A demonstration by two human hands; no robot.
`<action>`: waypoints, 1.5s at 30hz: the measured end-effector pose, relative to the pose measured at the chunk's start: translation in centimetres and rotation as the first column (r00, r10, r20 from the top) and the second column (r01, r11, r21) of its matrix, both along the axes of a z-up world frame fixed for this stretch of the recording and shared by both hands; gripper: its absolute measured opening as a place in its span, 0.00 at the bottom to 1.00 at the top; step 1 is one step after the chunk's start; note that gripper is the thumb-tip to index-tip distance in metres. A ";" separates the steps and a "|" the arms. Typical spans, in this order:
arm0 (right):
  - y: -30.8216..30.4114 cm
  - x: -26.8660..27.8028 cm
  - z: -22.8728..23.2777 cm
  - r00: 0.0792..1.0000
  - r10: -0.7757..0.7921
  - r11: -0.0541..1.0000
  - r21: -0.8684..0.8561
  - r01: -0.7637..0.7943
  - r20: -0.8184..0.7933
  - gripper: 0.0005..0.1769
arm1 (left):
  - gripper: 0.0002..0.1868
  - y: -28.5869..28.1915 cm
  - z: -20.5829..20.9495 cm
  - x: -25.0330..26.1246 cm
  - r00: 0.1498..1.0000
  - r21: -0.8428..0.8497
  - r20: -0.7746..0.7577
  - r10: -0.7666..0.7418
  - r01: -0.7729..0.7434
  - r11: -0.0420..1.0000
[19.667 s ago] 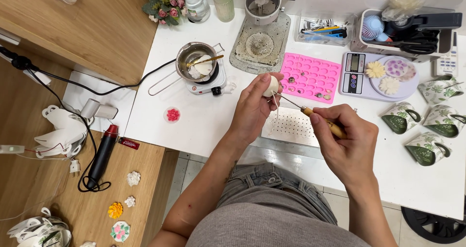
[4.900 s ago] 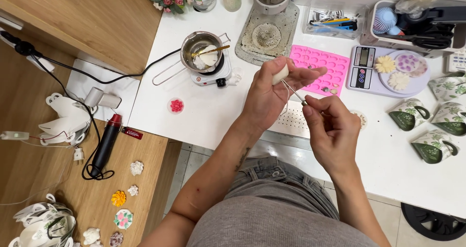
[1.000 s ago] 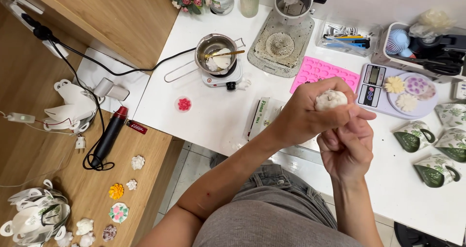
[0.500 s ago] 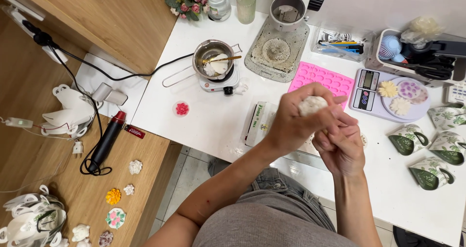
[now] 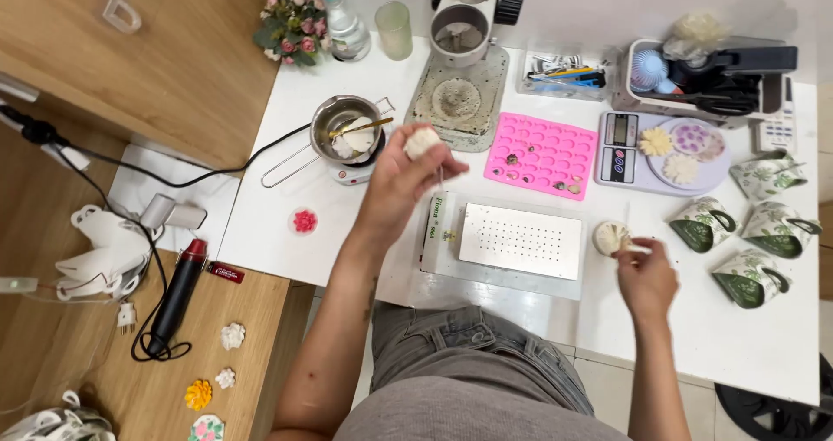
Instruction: Insert a wick into a wax sphere and prepare candle components at a workshop bench.
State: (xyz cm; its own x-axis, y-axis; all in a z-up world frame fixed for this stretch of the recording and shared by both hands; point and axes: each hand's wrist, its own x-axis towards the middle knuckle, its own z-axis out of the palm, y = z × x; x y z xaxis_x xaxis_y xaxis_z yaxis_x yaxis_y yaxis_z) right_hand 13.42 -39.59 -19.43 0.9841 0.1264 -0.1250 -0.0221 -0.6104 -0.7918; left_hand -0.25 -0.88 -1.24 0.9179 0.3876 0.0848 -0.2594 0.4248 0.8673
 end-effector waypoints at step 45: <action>28.1 37.6 -8.6 0.621 0.783 0.433 -0.739 -0.516 0.025 0.21 | 0.21 -1.1 -7.0 9.2 0.824 -0.008 -0.565 -0.051 0.057 0.998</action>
State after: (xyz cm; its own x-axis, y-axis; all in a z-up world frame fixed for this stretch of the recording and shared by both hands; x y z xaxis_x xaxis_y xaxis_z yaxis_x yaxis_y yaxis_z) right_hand 51.01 -11.53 -28.01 0.6198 0.7698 -0.1527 0.7683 -0.6348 -0.0820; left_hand 8.96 -1.98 -8.20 0.8259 0.3375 -0.4516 0.3001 0.4148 0.8590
